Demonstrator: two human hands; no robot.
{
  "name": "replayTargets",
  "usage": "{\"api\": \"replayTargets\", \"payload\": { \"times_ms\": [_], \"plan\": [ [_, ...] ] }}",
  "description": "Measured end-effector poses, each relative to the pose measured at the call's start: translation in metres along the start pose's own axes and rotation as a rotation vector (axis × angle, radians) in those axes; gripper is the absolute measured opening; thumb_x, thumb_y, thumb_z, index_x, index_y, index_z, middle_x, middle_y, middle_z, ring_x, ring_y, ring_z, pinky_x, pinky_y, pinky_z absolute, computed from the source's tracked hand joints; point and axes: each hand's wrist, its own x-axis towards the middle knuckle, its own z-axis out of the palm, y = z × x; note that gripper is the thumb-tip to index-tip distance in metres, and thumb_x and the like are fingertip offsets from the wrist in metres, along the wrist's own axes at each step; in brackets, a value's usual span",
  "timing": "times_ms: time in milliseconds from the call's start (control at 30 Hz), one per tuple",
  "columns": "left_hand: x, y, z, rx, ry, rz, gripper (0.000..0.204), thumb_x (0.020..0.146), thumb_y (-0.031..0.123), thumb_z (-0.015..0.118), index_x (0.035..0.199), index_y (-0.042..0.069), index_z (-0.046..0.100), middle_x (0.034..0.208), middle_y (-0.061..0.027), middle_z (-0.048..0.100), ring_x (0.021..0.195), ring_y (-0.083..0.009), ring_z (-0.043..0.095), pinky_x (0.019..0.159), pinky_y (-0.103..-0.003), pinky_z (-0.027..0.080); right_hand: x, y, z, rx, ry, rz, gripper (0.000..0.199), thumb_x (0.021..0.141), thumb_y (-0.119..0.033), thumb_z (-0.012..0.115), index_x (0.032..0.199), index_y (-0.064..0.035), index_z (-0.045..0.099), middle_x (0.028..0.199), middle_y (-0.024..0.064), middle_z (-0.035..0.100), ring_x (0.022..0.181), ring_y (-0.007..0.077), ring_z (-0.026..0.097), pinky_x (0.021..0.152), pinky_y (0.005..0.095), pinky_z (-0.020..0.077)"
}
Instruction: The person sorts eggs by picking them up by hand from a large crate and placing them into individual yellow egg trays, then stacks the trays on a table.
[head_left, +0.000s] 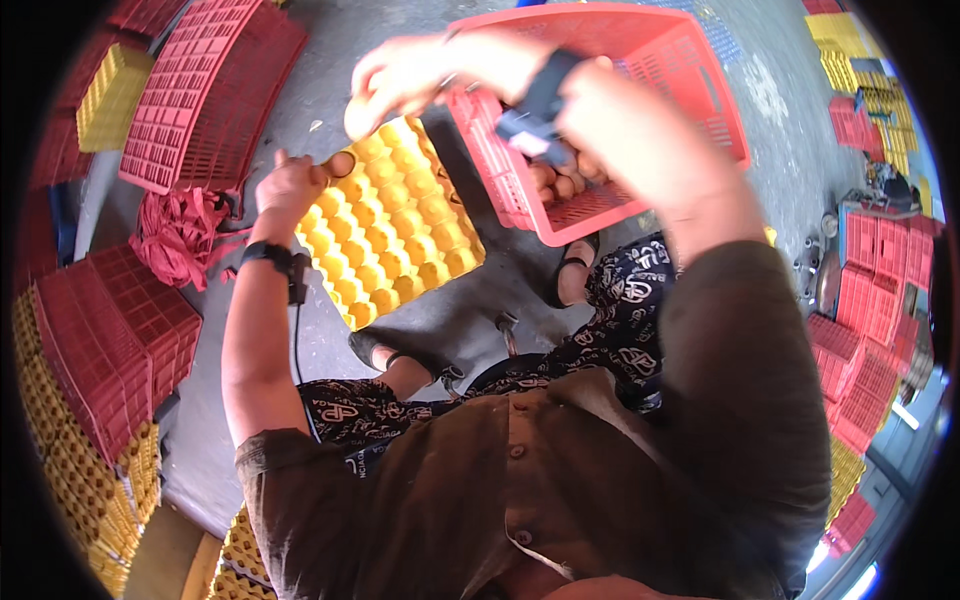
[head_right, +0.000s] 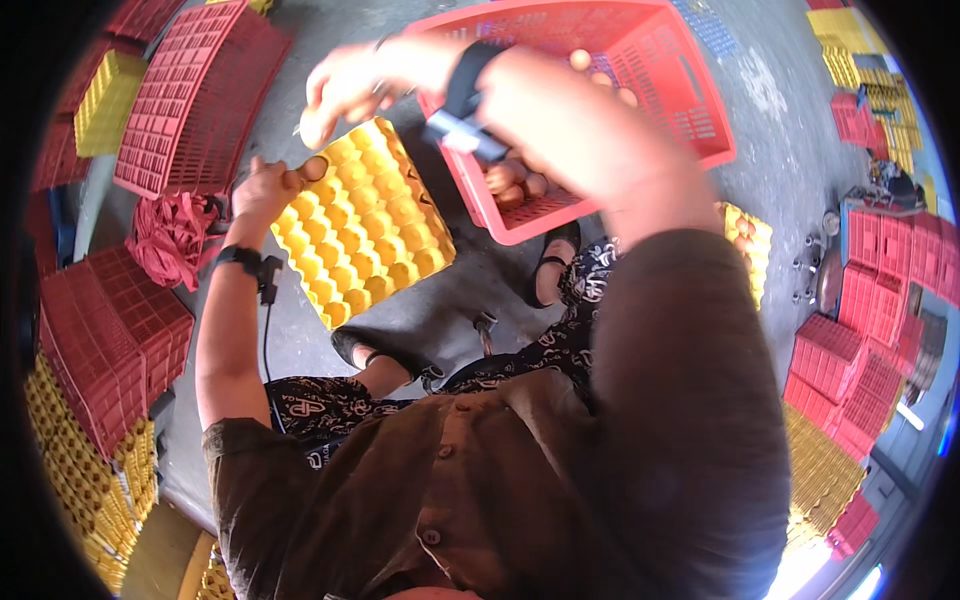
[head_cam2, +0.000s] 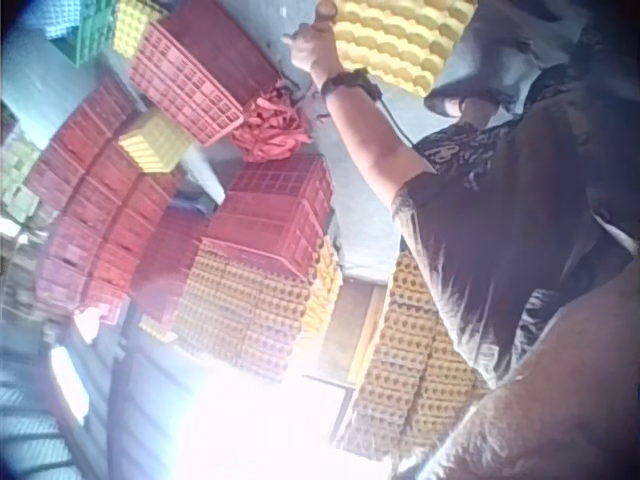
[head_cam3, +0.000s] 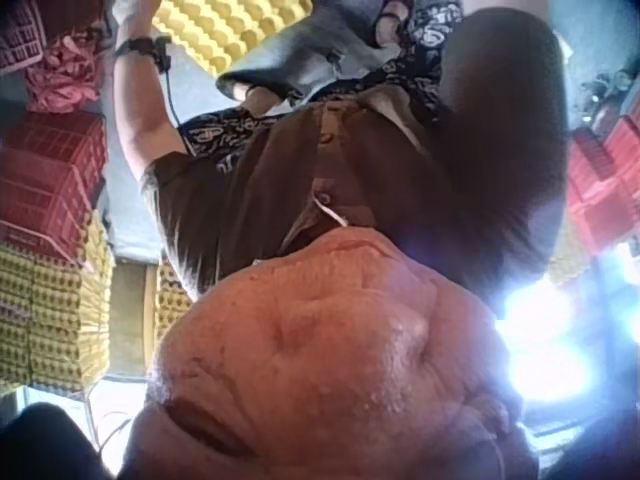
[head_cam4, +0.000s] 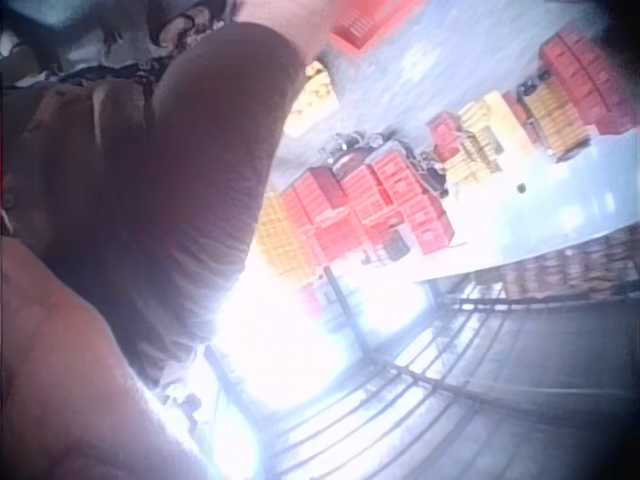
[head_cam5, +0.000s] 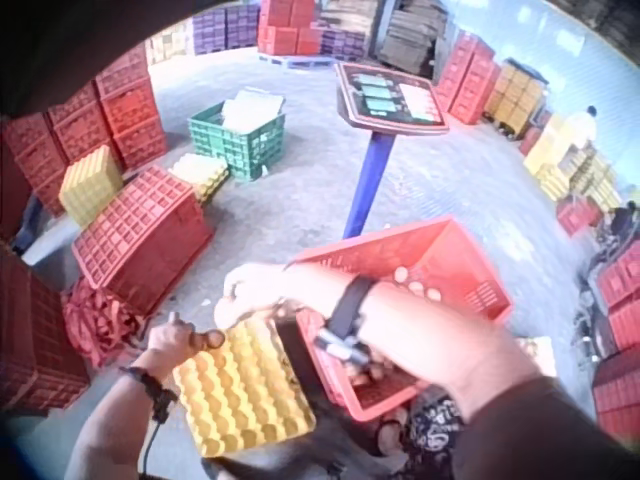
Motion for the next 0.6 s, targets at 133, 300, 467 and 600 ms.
{"api": "replayTargets", "payload": {
  "times_ms": [133,300,467,600],
  "plan": [
    [0.014,-0.015,-0.027,-1.012,-0.005,-0.183,0.039,0.087,0.040,0.065,0.114,0.012,0.065,0.100,-0.0062,0.065,0.074,-0.0159,0.062,0.055,-0.028,0.049,-0.169,0.019,-0.099,0.170,0.024,-0.056,0.020,0.084,-0.022,0.071,0.099,-0.0071,0.070,0.094,0.0011,0.070,0.082,0.0073,0.061,0.070,0.0217,0.0471],
    [0.011,0.108,-0.163,-1.075,-0.116,0.286,0.051,0.081,0.043,0.072,0.117,0.008,0.063,0.087,0.0006,0.063,0.057,-0.0063,0.051,0.046,-0.020,0.039,-0.227,0.158,-0.110,-0.127,0.007,0.675,0.038,0.067,-0.033,0.079,0.096,-0.0136,0.066,0.069,-0.0015,0.057,0.055,0.0096,0.051,0.042,0.0246,0.0360],
    [0.062,0.274,-0.156,-0.536,-0.356,0.761,0.035,0.076,0.032,0.073,0.099,0.007,0.066,0.075,-0.0017,0.067,0.053,-0.0121,0.057,0.047,-0.028,0.044,-0.211,0.269,-0.062,0.019,-0.158,1.094,0.021,0.067,-0.020,0.079,0.082,-0.0078,0.071,0.074,0.0150,0.066,0.061,0.0262,0.060,0.053,0.0381,0.0464],
    [0.084,0.336,-0.106,-0.057,-0.600,0.514,0.031,0.073,0.024,0.074,0.092,0.002,0.064,0.071,-0.0081,0.067,0.063,-0.0206,0.065,0.056,-0.035,0.050,-0.207,0.229,-0.064,-0.110,-0.142,1.065,0.030,0.072,-0.020,0.078,0.092,0.0014,0.070,0.087,0.0180,0.070,0.078,0.0288,0.067,0.064,0.0413,0.0515]
  ]
}}
